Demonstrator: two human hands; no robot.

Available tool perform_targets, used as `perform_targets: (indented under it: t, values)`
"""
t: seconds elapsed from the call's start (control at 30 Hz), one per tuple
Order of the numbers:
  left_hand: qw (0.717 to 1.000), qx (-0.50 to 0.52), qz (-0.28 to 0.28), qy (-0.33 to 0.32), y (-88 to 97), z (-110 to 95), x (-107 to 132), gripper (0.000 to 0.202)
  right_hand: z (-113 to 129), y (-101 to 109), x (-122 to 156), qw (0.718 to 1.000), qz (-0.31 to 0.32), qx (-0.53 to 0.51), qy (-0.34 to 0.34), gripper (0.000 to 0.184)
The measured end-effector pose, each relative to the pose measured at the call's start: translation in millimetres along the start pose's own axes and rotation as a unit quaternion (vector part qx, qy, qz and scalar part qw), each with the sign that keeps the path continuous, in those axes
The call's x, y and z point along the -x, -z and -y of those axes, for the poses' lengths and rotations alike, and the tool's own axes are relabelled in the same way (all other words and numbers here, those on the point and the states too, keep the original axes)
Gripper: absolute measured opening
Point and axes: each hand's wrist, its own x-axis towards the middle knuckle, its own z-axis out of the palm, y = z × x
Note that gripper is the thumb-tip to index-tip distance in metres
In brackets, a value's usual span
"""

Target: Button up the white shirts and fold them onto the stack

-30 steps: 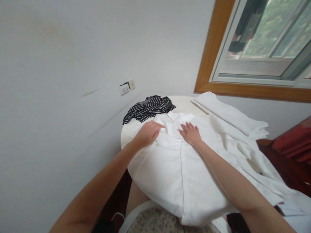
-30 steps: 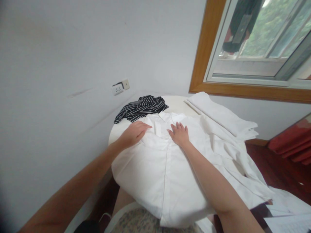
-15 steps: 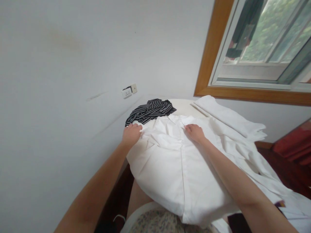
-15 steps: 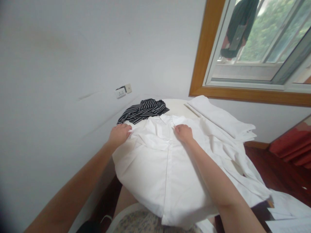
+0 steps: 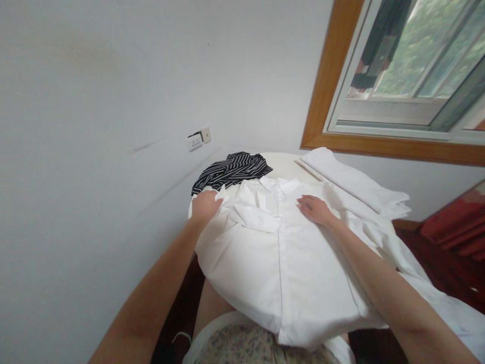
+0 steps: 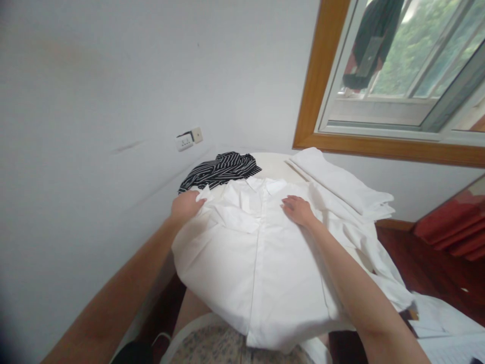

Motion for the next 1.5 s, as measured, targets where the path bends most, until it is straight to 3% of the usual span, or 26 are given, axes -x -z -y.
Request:
perform_targets:
  t: [0.13,0.23,0.37,0.47,0.57,0.73,0.9,1.1,1.37,1.5]
  values:
    - [0.980,0.171,-0.052,-0.088,22.2,-30.3,4.5,0.035,-0.3,-8.1,0.4,1.000,-0.008,-0.019,0.006,0.041]
    - [0.943,0.299,-0.048,-0.141,42.9,-59.3,15.4,0.037,-2.5,-5.0,-0.6,0.998,-0.014,-0.061,0.015,0.038]
    - [0.903,0.375,-0.011,-0.209,62.7,-100.4,36.8,0.035,-1.4,13.1,1.2,0.987,-0.016,-0.158,0.001,0.039]
    - [0.879,0.400,0.037,-0.258,62.5,-129.5,59.1,0.030,3.7,32.8,4.7,0.969,0.014,-0.245,-0.010,0.044]
    - [0.869,0.393,0.082,-0.291,52.0,-154.0,86.3,0.024,9.9,52.1,13.0,0.945,0.090,-0.312,-0.028,0.047]
    - [0.861,0.325,0.115,-0.375,36.2,-179.2,129.1,0.019,17.6,83.3,46.4,0.922,0.214,-0.323,-0.007,0.056]
    - [0.870,0.233,0.081,-0.426,29.5,-187.0,146.9,0.022,21.9,112.5,87.3,0.897,0.281,-0.339,0.043,0.059]
    - [0.895,0.207,0.009,-0.395,23.6,-186.8,134.2,0.019,33.2,122.7,110.6,0.872,0.312,-0.371,0.072,0.048]
    - [0.887,0.226,-0.068,-0.396,30.9,-178.3,113.8,0.023,43.0,118.2,110.0,0.948,0.159,-0.267,0.074,0.040]
    - [0.894,0.258,-0.139,-0.340,34.6,-153.0,98.6,0.032,27.2,115.5,113.3,0.956,0.010,-0.292,-0.020,0.034]
